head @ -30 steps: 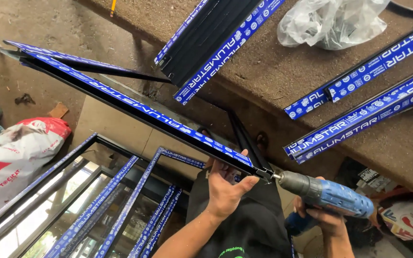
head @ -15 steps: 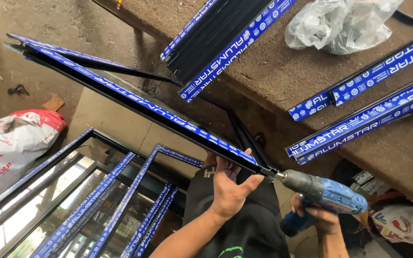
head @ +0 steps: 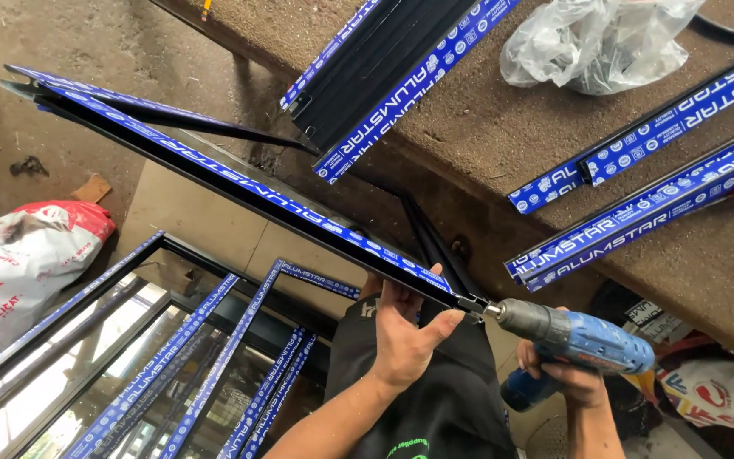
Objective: The person assembles aluminum frame sections by inserting corner brackets and fastening them with a cordless drill. They handle multiple frame pieces, brackets, and fasteners, aligning parts and securing joints on a workbench.
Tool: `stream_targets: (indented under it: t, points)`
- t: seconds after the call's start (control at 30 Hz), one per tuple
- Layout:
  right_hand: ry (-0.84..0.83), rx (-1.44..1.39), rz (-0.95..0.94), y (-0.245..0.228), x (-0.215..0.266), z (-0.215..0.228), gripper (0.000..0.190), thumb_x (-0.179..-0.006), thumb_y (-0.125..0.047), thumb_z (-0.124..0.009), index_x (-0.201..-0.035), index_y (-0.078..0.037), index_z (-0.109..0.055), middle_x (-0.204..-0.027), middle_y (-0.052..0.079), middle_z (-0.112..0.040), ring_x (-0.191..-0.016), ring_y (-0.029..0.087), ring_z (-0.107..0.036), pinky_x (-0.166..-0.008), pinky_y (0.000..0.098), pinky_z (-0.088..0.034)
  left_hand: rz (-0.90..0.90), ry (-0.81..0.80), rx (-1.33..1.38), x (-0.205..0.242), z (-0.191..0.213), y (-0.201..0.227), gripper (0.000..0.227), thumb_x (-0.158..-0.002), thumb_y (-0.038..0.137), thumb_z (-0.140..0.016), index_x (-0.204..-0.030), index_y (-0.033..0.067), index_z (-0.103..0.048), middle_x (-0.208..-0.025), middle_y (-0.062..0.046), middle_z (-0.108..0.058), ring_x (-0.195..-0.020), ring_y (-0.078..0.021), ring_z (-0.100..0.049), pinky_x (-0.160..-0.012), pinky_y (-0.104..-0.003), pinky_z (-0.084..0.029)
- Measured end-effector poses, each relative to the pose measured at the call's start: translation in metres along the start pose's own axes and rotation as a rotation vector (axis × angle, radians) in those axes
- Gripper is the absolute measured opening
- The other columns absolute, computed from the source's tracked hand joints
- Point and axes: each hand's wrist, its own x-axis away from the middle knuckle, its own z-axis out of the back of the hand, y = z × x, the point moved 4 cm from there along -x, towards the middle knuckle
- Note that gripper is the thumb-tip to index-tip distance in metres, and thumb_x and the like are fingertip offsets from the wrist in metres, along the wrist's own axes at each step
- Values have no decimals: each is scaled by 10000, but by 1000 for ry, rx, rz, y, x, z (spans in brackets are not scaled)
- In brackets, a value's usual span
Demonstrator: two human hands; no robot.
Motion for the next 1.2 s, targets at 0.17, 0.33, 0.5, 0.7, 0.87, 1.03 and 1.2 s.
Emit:
stream_targets:
  t: [0.17,0.33,0.5,0.7,0.87,1.03,1.2]
  points:
    - [-20,-37,-10,7,1,9,472,-866,-168,-775,-1253,-39,-538,-799,165,-698,-512,205,-595,-586,372,-535,1,30,51,-4,1,-2,700,-732,175,-896,-1311,66,-517,-1310,-149,-671,-1314,-273,-647,-1127,-355,-520]
    - [138,-23,-98,42,40,60,540,-832,-171,-807,-1297,-34,-568,-973,233,-746,-778,333,-727,-698,441,-577,-11,44,77,-6,0,-2,732,-724,182,-900,-1329,58,-508,-1305,-146,-673,-1265,-256,-667,-1103,-348,-542]
    - [294,-2,-125,63,75,100,589,-810,-107,-815,-1342,9,-592,-1012,257,-769,-886,408,-768,-831,546,-562,-37,27,100,-2,-5,-6,735,-742,134,-888,-1336,92,-457,-1313,-122,-626,-1320,-246,-623,-1142,-350,-511]
    - [127,76,-71,31,58,80,617,-826,-43,-750,-1409,16,-556,-1187,265,-727,-1039,460,-740,-970,589,-548,43,52,13,4,-7,-4,733,-699,189,-899,-1298,52,-499,-1291,-152,-672,-1254,-237,-680,-1099,-331,-551]
    - [-81,48,-68,17,34,42,221,-892,-195,-677,-1011,-10,-686,-862,97,-684,-621,180,-592,-730,411,-482,62,18,46,3,-10,-8,695,-715,155,-890,-1281,66,-496,-1300,-150,-674,-1331,-220,-633,-1113,-308,-522]
    - [-72,57,-73,15,27,41,321,-897,-229,-708,-1094,20,-656,-840,101,-686,-612,196,-587,-717,406,-473,77,7,43,2,-8,-8,715,-724,179,-885,-1308,71,-487,-1337,-163,-665,-1324,-228,-634,-1124,-321,-515]
    - [-99,-12,-35,-4,9,17,555,-923,-148,-725,-1427,-82,-501,-981,153,-723,-656,206,-616,-724,409,-498,77,21,44,2,-7,-7,702,-726,170,-882,-1299,63,-489,-1333,-166,-673,-1299,-224,-649,-1118,-317,-518]
